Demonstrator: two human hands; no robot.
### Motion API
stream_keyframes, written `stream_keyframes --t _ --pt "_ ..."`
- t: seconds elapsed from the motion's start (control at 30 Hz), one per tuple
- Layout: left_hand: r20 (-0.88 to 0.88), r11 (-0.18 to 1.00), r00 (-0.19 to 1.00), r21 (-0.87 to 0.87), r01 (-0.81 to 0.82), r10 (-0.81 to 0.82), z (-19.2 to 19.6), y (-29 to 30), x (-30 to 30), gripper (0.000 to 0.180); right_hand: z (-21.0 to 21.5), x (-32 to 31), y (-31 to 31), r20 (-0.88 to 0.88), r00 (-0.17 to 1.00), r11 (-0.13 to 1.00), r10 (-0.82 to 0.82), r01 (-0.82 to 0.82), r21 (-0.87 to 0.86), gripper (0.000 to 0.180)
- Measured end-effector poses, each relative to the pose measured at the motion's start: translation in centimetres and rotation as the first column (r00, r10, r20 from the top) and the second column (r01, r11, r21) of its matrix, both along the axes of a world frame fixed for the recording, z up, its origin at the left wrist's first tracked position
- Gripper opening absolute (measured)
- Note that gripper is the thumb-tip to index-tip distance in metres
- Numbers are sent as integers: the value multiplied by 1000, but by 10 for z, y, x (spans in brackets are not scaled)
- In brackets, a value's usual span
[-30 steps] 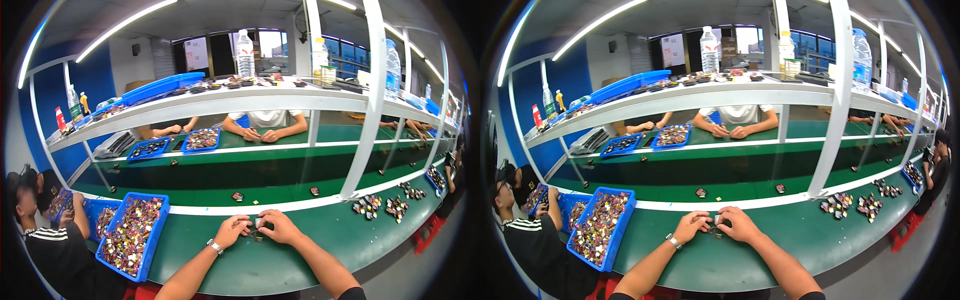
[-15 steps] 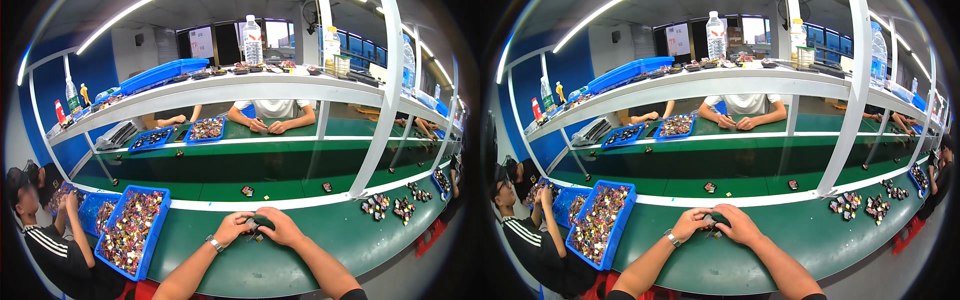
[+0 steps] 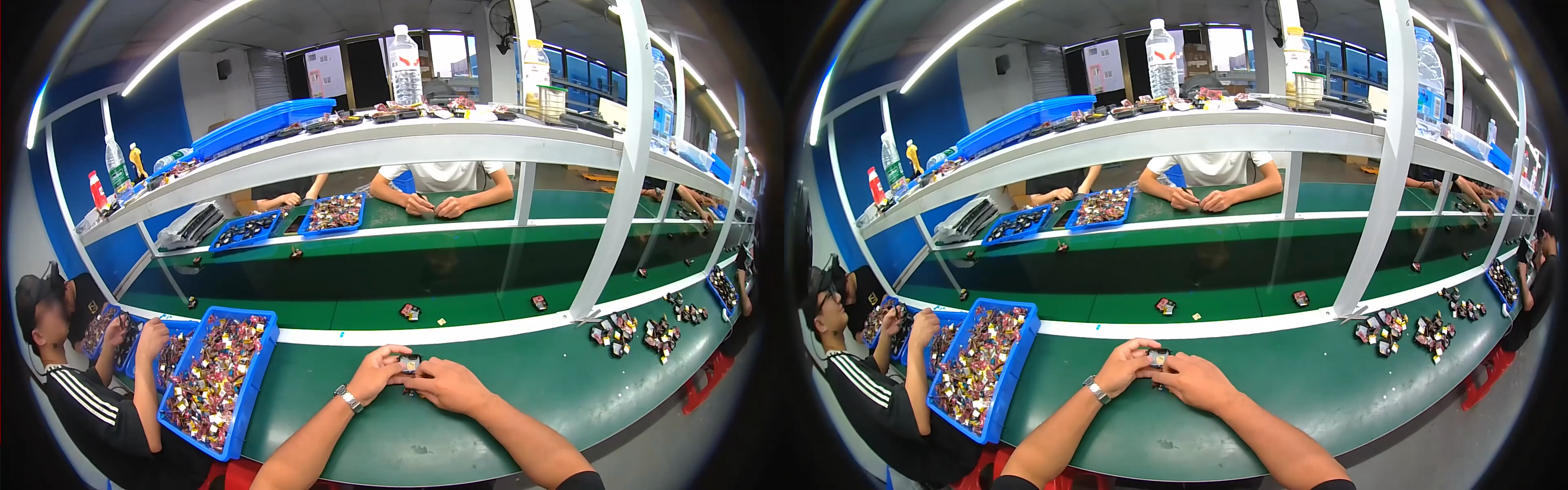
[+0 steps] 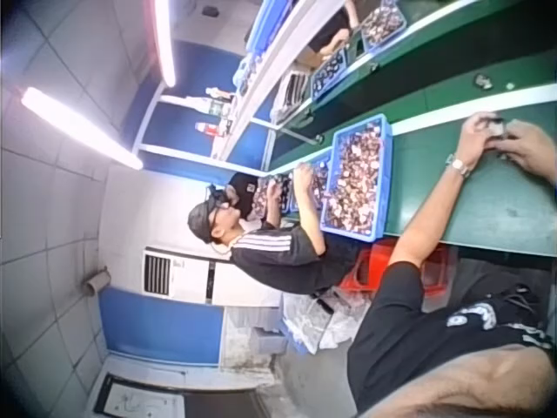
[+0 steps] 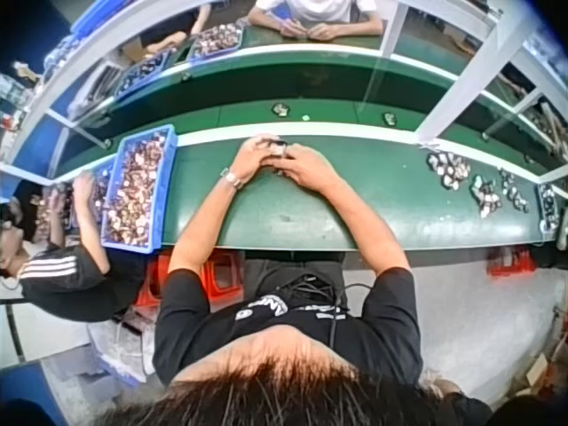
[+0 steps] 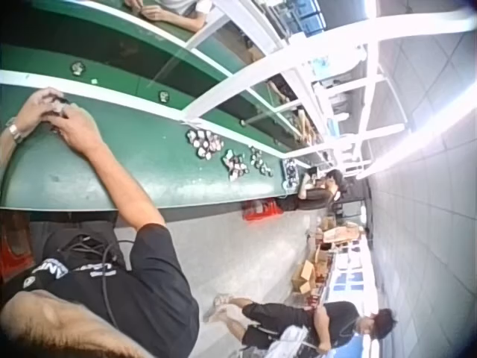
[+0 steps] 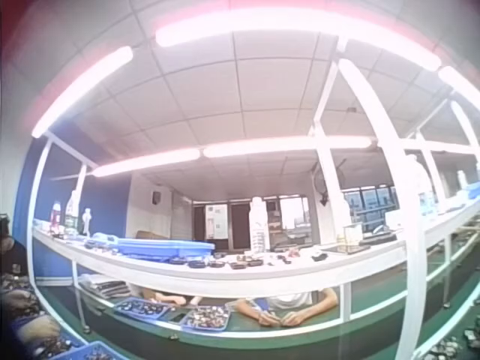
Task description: Assembling small electronic components with wires on a factory production line.
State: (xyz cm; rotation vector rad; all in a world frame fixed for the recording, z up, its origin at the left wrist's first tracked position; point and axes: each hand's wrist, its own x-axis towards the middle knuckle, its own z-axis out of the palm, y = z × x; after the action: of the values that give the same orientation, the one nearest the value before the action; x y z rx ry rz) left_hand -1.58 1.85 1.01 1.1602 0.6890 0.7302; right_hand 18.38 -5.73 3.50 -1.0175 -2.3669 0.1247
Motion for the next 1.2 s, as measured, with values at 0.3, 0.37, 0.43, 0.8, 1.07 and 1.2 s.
stream_keyframes --t 0.3,0.37,0.43,0.8,1.07,1.2 --pt "-291 918 944 395 -29 155 -3 -2 2 21 -8 -2 8 -21 999 997 -40 42 57 11" --pt "-356 847 906 531 -6 229 4 -7 3 23 -11 -1 8 -13 999 998 -37 38 47 11" --pt "-403 756 860 654 32 312 12 -11 3 25 -12 -1 8 -6 999 999 -33 33 39 12" --pt "-428 912 892 408 49 143 17 -11 3 36 -2 3 5 -136 991 992 3 -20 -127 12" --pt "-145 992 989 127 -22 40 13 -10 8 40 -33 19 25 -733 613 786 -296 -280 -551 7" --pt "-44 998 999 54 -24 26 11 -11 7 36 -30 21 28 -816 462 732 -346 -412 -543 7"
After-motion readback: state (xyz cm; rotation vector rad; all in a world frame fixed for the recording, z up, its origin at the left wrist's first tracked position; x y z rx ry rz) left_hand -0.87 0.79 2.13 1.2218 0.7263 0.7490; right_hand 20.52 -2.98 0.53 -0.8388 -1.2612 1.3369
